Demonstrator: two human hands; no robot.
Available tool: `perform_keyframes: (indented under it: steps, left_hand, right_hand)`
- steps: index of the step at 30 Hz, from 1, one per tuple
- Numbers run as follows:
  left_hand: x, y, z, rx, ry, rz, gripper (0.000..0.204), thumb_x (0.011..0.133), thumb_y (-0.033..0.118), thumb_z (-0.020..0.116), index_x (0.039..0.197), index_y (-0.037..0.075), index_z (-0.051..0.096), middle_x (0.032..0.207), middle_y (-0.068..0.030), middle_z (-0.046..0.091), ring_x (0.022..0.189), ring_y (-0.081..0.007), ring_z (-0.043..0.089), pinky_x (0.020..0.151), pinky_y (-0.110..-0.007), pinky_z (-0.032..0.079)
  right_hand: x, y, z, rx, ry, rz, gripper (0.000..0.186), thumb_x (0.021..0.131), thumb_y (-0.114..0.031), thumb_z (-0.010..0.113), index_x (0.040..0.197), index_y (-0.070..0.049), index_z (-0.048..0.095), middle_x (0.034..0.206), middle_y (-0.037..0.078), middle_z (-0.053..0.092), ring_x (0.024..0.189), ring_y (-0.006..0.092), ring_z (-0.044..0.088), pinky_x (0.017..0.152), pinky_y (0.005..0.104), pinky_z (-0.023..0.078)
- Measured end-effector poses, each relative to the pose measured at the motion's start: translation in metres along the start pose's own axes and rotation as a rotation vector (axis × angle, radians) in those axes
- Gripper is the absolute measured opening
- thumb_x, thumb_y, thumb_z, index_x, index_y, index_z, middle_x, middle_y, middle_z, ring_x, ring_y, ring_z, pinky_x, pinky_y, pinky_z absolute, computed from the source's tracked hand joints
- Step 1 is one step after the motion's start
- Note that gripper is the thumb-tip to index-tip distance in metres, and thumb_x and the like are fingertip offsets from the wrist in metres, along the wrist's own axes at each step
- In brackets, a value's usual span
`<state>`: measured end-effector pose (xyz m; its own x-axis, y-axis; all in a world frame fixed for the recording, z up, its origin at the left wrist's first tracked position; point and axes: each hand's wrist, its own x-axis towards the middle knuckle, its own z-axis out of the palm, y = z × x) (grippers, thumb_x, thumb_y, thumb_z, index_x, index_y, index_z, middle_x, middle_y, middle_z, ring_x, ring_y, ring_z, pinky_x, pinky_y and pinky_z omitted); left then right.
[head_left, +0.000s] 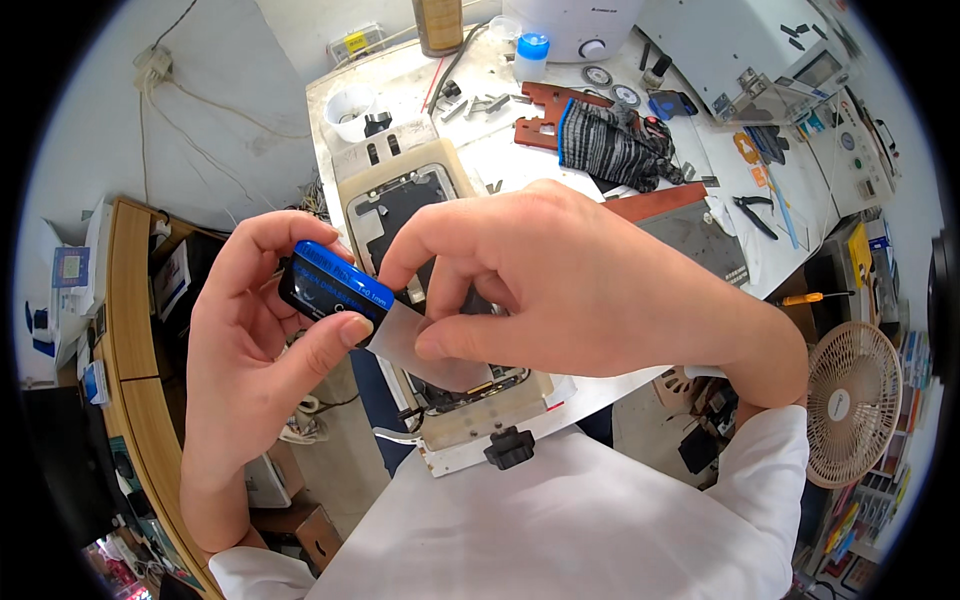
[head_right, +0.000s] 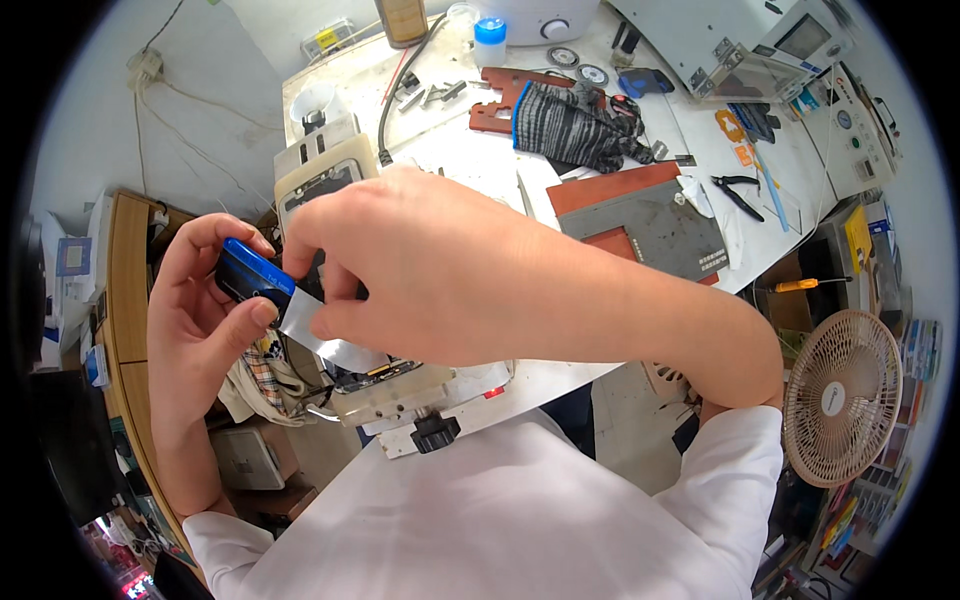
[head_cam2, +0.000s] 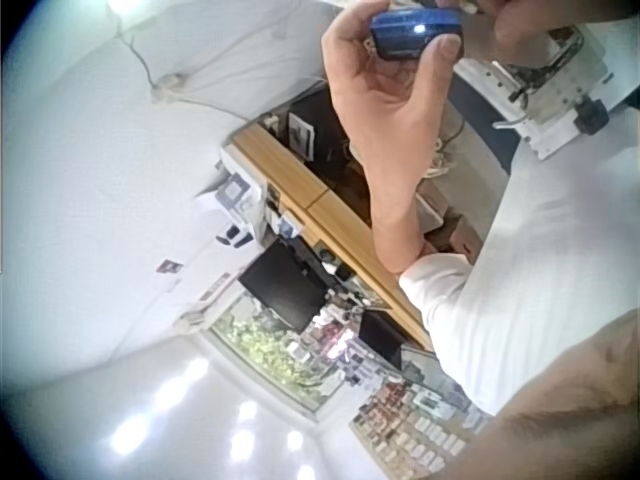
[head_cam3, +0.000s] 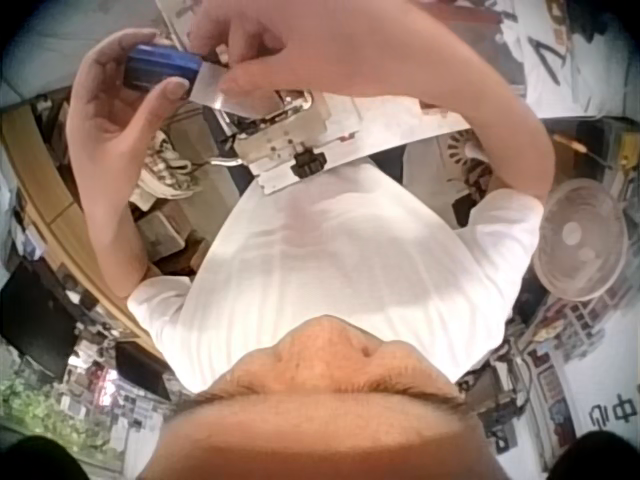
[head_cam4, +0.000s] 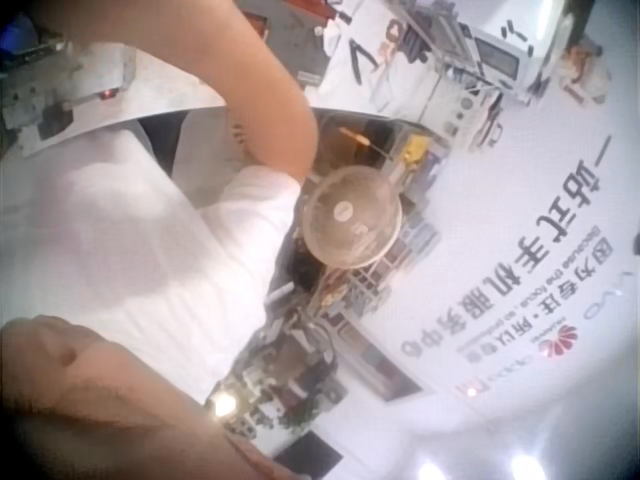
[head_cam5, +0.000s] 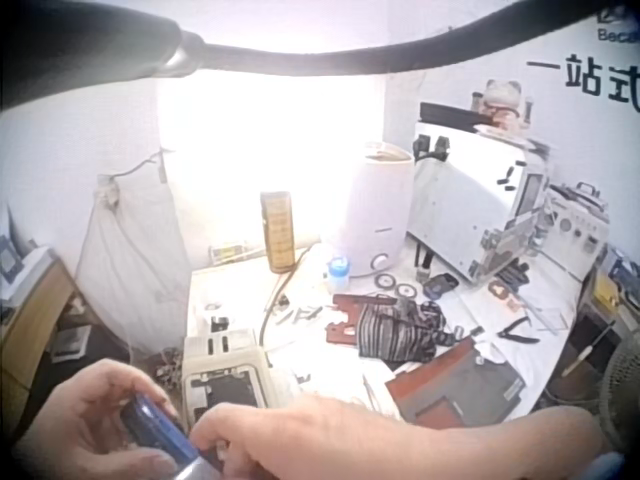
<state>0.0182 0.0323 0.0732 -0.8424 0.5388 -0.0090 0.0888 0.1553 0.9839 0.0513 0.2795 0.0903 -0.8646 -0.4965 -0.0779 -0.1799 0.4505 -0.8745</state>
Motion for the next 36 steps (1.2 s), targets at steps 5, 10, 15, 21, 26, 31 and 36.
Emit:
perform_keyframes:
  steps: [5, 10, 15, 21, 26, 31, 36]
  left_hand:
    - [0.0, -0.001, 0.0, 0.005, 0.005, -0.01, 0.053, 0.086, -0.004, 0.08, 0.131, 0.0, 0.052, 0.119, -0.0061, 0.058, 0.103, -0.0089, 0.061, 0.089, -0.022, 0.053]
    - [0.0, -0.002, -0.001, 0.01, -0.001, -0.008, 0.052, 0.085, -0.003, 0.081, 0.129, 0.001, 0.052, 0.119, -0.0071, 0.059, 0.104, -0.0095, 0.061, 0.088, -0.022, 0.053]
    - [0.001, -0.001, 0.0, 0.001, -0.006, -0.02, 0.052, 0.086, -0.003, 0.08, 0.128, 0.001, 0.052, 0.119, -0.0074, 0.058, 0.105, -0.0095, 0.062, 0.086, -0.022, 0.054]
    - [0.0, -0.001, -0.002, -0.012, -0.001, -0.024, 0.053, 0.085, -0.004, 0.08, 0.129, 0.001, 0.051, 0.119, -0.0077, 0.058, 0.104, -0.0095, 0.062, 0.086, -0.021, 0.055]
    - [-0.001, 0.003, 0.002, 0.005, 0.041, 0.022, 0.047, 0.092, 0.012, 0.077, 0.13, 0.001, 0.052, 0.12, -0.0079, 0.058, 0.101, -0.0087, 0.06, 0.083, -0.022, 0.052]
    - [-0.013, -0.004, -0.005, 0.268, 0.101, 0.177, 0.035, 0.094, 0.016, 0.077, 0.121, 0.001, 0.061, 0.107, -0.0024, 0.061, 0.083, -0.0066, 0.055, 0.069, -0.023, 0.046]
    - [-0.028, 0.025, 0.027, 0.753, -0.229, 0.353, 0.027, 0.079, 0.003, 0.083, 0.103, 0.004, 0.07, 0.091, -0.0068, 0.059, 0.079, -0.0196, 0.055, 0.067, -0.03, 0.045]
  right_hand:
    - [0.001, 0.0, 0.001, 0.044, -0.017, 0.039, 0.028, 0.088, -0.007, 0.068, 0.113, 0.004, 0.068, 0.075, 0.011, 0.074, 0.069, 0.0259, 0.071, 0.068, 0.0375, 0.056]
    - [0.001, 0.004, 0.003, 0.029, 0.006, 0.002, 0.028, 0.088, -0.005, 0.068, 0.114, 0.005, 0.069, 0.075, 0.012, 0.073, 0.068, 0.0262, 0.071, 0.068, 0.0378, 0.056]
    - [0.0, 0.004, 0.003, 0.029, 0.009, 0.006, 0.027, 0.088, -0.006, 0.068, 0.113, 0.005, 0.07, 0.074, 0.012, 0.072, 0.066, 0.0258, 0.07, 0.067, 0.0372, 0.056]
    - [0.0, 0.002, 0.004, 0.036, 0.021, 0.003, 0.026, 0.087, -0.006, 0.068, 0.111, 0.005, 0.07, 0.073, 0.011, 0.072, 0.066, 0.0246, 0.07, 0.066, 0.036, 0.056]
    - [-0.002, 0.002, 0.004, 0.101, 0.086, 0.015, 0.024, 0.087, -0.005, 0.069, 0.109, 0.005, 0.069, 0.076, 0.009, 0.073, 0.068, 0.0213, 0.07, 0.065, 0.0331, 0.055]
    - [-0.016, 0.02, 0.003, 0.296, 0.365, -0.159, 0.032, 0.087, -0.001, 0.079, 0.117, -0.001, 0.067, 0.085, 0.001, 0.075, 0.07, 0.0028, 0.06, 0.058, 0.0186, 0.044]
    - [-0.058, 0.042, 0.004, 0.492, 0.555, -0.209, 0.03, 0.085, 0.009, 0.074, 0.112, 0.004, 0.062, 0.094, 0.016, 0.072, 0.08, 0.0183, 0.072, 0.071, 0.0298, 0.061]
